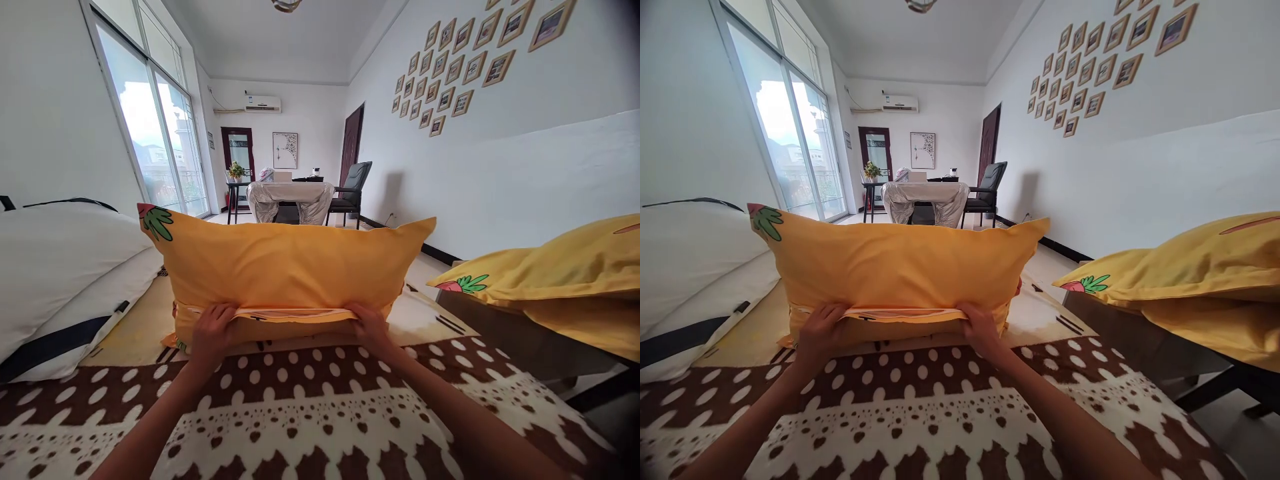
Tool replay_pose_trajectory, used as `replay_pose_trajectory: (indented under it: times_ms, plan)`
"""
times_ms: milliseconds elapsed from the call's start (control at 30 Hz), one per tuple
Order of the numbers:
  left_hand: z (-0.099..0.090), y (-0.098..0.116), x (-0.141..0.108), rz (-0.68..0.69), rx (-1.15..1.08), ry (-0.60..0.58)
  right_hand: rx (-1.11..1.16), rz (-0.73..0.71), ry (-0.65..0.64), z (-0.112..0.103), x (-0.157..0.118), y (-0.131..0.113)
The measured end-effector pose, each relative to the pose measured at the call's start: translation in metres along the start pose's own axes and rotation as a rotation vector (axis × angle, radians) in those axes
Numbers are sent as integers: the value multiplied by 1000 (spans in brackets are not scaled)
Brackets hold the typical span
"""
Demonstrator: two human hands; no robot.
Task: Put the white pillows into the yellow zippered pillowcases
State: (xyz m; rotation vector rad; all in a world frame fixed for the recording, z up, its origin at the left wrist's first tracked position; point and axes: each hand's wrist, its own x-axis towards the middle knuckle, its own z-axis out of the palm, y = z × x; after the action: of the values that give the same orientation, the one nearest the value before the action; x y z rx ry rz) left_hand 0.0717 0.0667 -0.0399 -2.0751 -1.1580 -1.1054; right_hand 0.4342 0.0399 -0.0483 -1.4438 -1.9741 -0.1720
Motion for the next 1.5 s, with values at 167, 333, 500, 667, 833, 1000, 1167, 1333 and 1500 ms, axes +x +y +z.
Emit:
replay_pose_trajectory:
  times_ms: [167, 333, 500, 667, 833, 1000, 1167, 1333, 1500]
  plan:
    - [-2, -12, 4, -89, -227, -182, -3, -24, -196, 4, 5, -1]
    - [-20, -12, 12, -15, -139, -541, -58, -99, -314, -9, 4, -9]
    - [-31, -7, 10, 135, 7, -720, -358, -264, -500, -23, 0, -23]
    - [-47, 18, 2, 231, 245, -885, -572, -167, -514, -16, -2, -36]
    - [-49, 31, -1, 107, 228, -984, -539, -158, -536, -15, -5, -38]
    - [-42, 20, 3, 65, 61, -999, -444, -205, -587, -23, -2, -37]
    - [-42, 14, 19, 72, -103, -1061, -353, -211, -650, -25, 14, -32]
    - [-32, 1, 29, 71, 56, -837, -320, -215, -581, -31, 39, -20]
    - [-16, -12, 39, 27, 227, -659, -456, -121, -352, -26, 52, -13]
